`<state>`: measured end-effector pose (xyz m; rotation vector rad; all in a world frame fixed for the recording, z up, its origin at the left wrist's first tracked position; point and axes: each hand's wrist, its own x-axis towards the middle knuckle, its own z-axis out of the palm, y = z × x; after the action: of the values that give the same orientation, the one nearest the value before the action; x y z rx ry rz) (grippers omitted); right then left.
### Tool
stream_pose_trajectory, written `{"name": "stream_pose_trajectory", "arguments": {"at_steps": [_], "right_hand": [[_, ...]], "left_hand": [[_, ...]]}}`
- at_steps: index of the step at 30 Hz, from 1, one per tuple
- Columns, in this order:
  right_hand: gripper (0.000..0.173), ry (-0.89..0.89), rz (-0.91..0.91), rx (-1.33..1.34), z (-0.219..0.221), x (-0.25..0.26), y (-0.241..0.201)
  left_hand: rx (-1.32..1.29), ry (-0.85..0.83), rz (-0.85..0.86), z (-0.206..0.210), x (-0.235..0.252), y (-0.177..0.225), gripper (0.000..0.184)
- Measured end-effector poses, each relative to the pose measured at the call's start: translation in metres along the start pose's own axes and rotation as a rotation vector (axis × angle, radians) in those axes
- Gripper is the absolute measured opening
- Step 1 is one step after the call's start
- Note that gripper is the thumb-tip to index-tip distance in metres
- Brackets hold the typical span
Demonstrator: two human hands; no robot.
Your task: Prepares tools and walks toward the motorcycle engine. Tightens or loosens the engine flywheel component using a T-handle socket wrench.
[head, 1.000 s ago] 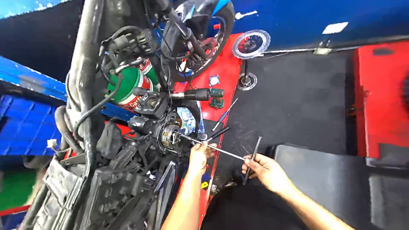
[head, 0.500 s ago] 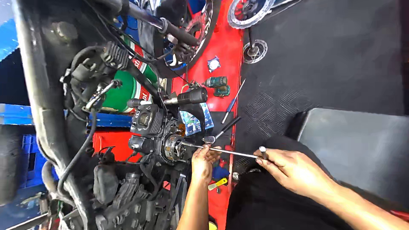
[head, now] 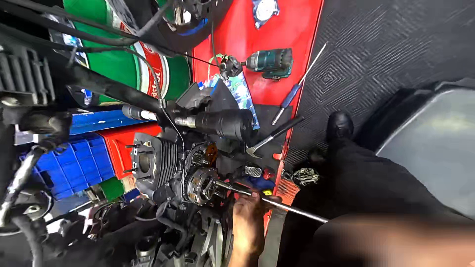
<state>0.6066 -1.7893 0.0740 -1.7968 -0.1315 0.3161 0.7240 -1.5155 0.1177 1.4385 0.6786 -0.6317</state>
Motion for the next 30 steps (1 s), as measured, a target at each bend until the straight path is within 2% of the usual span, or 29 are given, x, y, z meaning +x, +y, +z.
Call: {"name": "stream_pose_trajectory", "arguments": {"at_steps": [6, 10, 12, 13, 15, 16, 17, 18, 19, 21, 23, 24, 25, 27, 28, 30], "right_hand": [[0.032, -0.086, -0.019, -0.007, -0.011, 0.014, 0.001], [0.030, -0.050, -0.197, -0.272, 0.000, 0.010, 0.010], [0.029, -0.016, -0.235, -0.317, 0.014, -0.001, 0.016], [0.029, 0.018, -0.207, -0.267, 0.022, -0.005, 0.018], [0.029, 0.086, 0.012, 0.081, 0.042, -0.014, 0.015], [0.026, 0.104, 0.192, 0.335, 0.051, -0.017, 0.009], [0.023, 0.123, 0.364, 0.585, 0.058, -0.016, 0.001], [0.025, 0.152, 0.490, 0.752, 0.063, -0.015, -0.006], [0.029, 0.169, 0.578, 0.859, 0.066, -0.013, -0.013], [0.038, 0.141, 0.685, 0.993, 0.068, -0.011, -0.024], [0.051, 0.034, 0.698, 1.061, 0.068, -0.021, -0.034], [0.059, -0.036, 0.635, 1.017, 0.068, -0.029, -0.037], [0.062, -0.109, 0.495, 0.908, 0.067, -0.040, -0.037], [0.049, -0.148, 0.017, 0.476, 0.067, -0.061, -0.031], [0.044, -0.110, -0.204, 0.178, 0.063, -0.067, -0.030], [0.041, 0.101, -0.472, -0.328, 0.060, -0.066, -0.027]], "left_hand": [[-0.016, 0.045, 0.010, 0.001, 0.000, 0.001, 0.032], [-0.048, 0.010, 0.048, -0.003, 0.002, -0.005, 0.034], [0.070, 0.012, 0.069, -0.009, -0.001, -0.009, 0.036], [0.283, 0.045, 0.100, -0.011, -0.003, -0.008, 0.036], [1.039, 0.189, 0.264, -0.011, -0.015, -0.006, 0.038], [1.361, 0.276, 0.475, -0.010, -0.025, -0.009, 0.037], [1.518, 0.282, 0.715, -0.007, -0.035, -0.013, 0.029], [1.567, 0.172, 0.892, 0.000, -0.046, -0.015, 0.018], [1.614, -0.010, 0.985, 0.012, -0.053, -0.017, 0.012], [1.756, -0.276, 1.093, 0.040, -0.050, -0.025, 0.029], [1.783, -0.337, 1.213, 0.051, -0.033, -0.042, 0.028], [1.755, -0.312, 1.275, 0.052, -0.023, -0.048, 0.026], [1.729, -0.288, 1.322, 0.053, -0.016, -0.049, 0.029], [1.721, -0.261, 1.368, 0.056, -0.015, -0.045, 0.033], [1.723, -0.259, 1.371, 0.057, -0.017, -0.043, 0.033], [1.775, -0.265, 1.330, 0.059, -0.025, -0.038, 0.031]]}}
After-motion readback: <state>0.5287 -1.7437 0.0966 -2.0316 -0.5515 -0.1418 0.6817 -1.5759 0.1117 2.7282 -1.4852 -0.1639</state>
